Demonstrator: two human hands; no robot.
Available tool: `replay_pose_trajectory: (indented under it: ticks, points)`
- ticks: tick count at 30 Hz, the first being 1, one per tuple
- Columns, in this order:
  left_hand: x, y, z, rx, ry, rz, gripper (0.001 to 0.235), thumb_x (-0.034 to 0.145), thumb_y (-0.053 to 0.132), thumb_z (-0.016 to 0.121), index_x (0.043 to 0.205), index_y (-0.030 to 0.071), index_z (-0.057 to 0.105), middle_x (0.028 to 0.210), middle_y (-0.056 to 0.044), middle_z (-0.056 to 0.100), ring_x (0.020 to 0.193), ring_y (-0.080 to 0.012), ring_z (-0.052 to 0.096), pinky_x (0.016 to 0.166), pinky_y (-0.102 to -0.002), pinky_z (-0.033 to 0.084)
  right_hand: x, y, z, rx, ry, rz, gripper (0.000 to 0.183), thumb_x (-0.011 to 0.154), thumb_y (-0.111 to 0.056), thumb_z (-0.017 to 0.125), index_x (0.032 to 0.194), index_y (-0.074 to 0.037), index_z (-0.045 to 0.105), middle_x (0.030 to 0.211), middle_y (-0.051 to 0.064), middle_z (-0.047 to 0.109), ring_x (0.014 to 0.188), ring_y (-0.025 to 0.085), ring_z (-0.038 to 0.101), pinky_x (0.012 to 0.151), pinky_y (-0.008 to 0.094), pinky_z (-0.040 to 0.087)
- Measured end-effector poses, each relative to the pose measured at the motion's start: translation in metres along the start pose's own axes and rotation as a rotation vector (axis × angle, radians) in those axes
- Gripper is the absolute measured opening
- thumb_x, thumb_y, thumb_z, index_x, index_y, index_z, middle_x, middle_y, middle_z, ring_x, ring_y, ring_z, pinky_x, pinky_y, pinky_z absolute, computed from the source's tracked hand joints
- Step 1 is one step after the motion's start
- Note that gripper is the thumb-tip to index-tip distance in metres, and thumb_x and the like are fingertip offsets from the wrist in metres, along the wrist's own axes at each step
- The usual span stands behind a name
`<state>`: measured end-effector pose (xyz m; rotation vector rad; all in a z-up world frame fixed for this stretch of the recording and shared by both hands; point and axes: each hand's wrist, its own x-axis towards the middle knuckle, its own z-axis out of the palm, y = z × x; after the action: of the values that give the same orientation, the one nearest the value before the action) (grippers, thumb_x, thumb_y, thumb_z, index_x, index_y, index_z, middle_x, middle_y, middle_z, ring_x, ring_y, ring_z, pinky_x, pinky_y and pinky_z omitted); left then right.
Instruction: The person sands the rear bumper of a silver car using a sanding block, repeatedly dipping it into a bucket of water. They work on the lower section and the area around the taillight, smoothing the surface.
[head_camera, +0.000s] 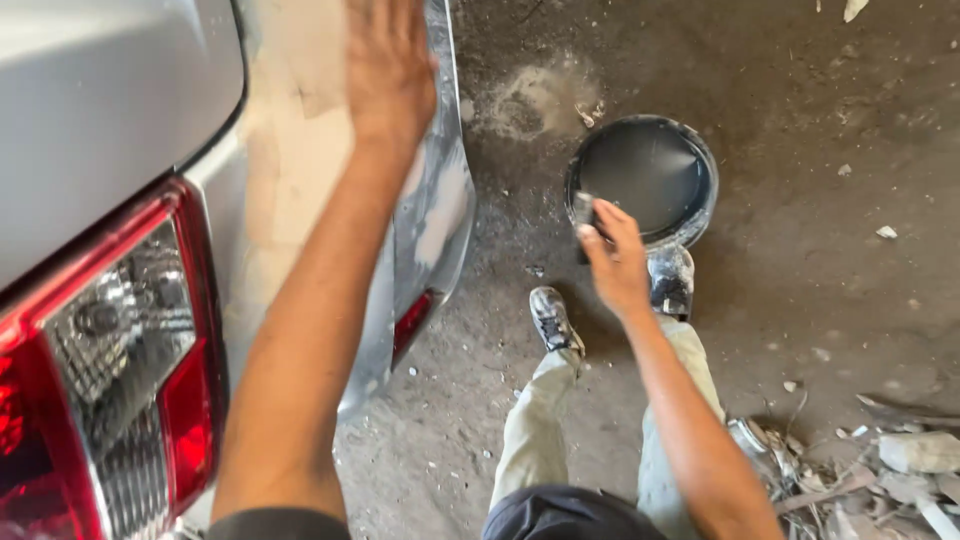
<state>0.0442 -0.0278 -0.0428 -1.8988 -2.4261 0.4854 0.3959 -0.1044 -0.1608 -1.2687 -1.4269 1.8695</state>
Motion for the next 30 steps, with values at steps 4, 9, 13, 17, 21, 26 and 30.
replay_pose_trajectory:
  ticks: [4, 9, 13, 17, 21, 26, 30]
  points:
    - [-0.062, 0.061, 0.021, 0.846, -0.298, 0.236, 0.08, 0.103, 0.054, 0.036, 0.163, 0.002, 0.021, 0.17, -0.014, 0.017, 0.156, -0.0355, 0.013, 0.124, -0.057, 0.004, -0.044, 0.019, -0.08, -0.088, 0.05, 0.03, 0.044, 0.102, -0.016, 0.066, 0.143, 0.0, 0.058, 0.144, 0.011, 0.056, 0.127, 0.02, 0.059, 0.107, 0.03, 0.048]
    - [-0.179, 0.09, 0.074, 1.021, -0.489, 0.404, 0.078, 0.106, 0.053, 0.022, 0.162, -0.001, 0.012, 0.171, -0.013, 0.006, 0.156, -0.0337, 0.004, 0.123, -0.056, -0.002, -0.08, -0.01, -0.137, -0.167, 0.066, 0.225, 0.044, 0.099, -0.018, 0.066, 0.14, -0.003, 0.061, 0.138, 0.008, 0.061, 0.115, 0.015, 0.062, 0.099, 0.028, 0.049]
    - [-0.272, 0.104, 0.099, 0.522, -0.588, 0.267, 0.085, 0.103, 0.057, 0.03, 0.162, -0.003, 0.018, 0.171, -0.018, 0.007, 0.157, -0.0323, 0.002, 0.124, -0.049, -0.003, -0.086, -0.01, -0.164, -0.188, 0.094, 0.305, 0.044, 0.1, -0.02, 0.066, 0.14, -0.001, 0.062, 0.135, 0.007, 0.064, 0.115, 0.013, 0.06, 0.099, 0.027, 0.047]
    - [-0.344, 0.141, 0.117, -0.384, -0.66, -0.363, 0.082, 0.097, 0.053, 0.055, 0.157, 0.0, 0.034, 0.166, -0.025, 0.022, 0.156, -0.0392, 0.015, 0.127, -0.05, 0.013, -0.084, -0.015, -0.148, 0.012, 0.115, 0.454, 0.045, 0.099, -0.018, 0.066, 0.14, 0.001, 0.062, 0.128, 0.006, 0.068, 0.112, 0.012, 0.061, 0.098, 0.027, 0.047]
    - [-0.378, 0.206, 0.126, -0.931, -0.764, -0.783, 0.067, 0.095, 0.056, 0.057, 0.143, 0.009, 0.054, 0.146, -0.022, 0.052, 0.137, -0.0394, 0.048, 0.111, -0.05, 0.041, -0.071, -0.022, -0.1, -0.002, 0.069, 0.493, 0.045, 0.099, -0.017, 0.067, 0.139, 0.003, 0.063, 0.122, 0.008, 0.07, 0.107, 0.013, 0.063, 0.094, 0.028, 0.048]
    - [-0.356, 0.287, 0.142, -1.505, -0.453, -1.026, 0.053, 0.089, 0.056, 0.064, 0.119, 0.014, 0.075, 0.113, -0.015, 0.076, 0.11, -0.0293, 0.073, 0.096, -0.04, 0.057, -0.044, -0.041, -0.062, 0.053, -0.207, 0.643, 0.043, 0.099, -0.022, 0.064, 0.136, -0.001, 0.065, 0.119, 0.003, 0.072, 0.107, 0.01, 0.064, 0.096, 0.029, 0.048]
    - [-0.284, 0.295, 0.105, -1.609, -0.383, -1.138, 0.055, 0.091, 0.058, 0.064, 0.119, 0.012, 0.076, 0.109, -0.012, 0.077, 0.105, -0.0267, 0.074, 0.093, -0.036, 0.055, -0.004, -0.064, -0.065, -0.056, -0.323, 0.753, 0.04, 0.1, -0.026, 0.06, 0.133, -0.005, 0.068, 0.115, 0.002, 0.074, 0.102, 0.011, 0.065, 0.09, 0.031, 0.049]
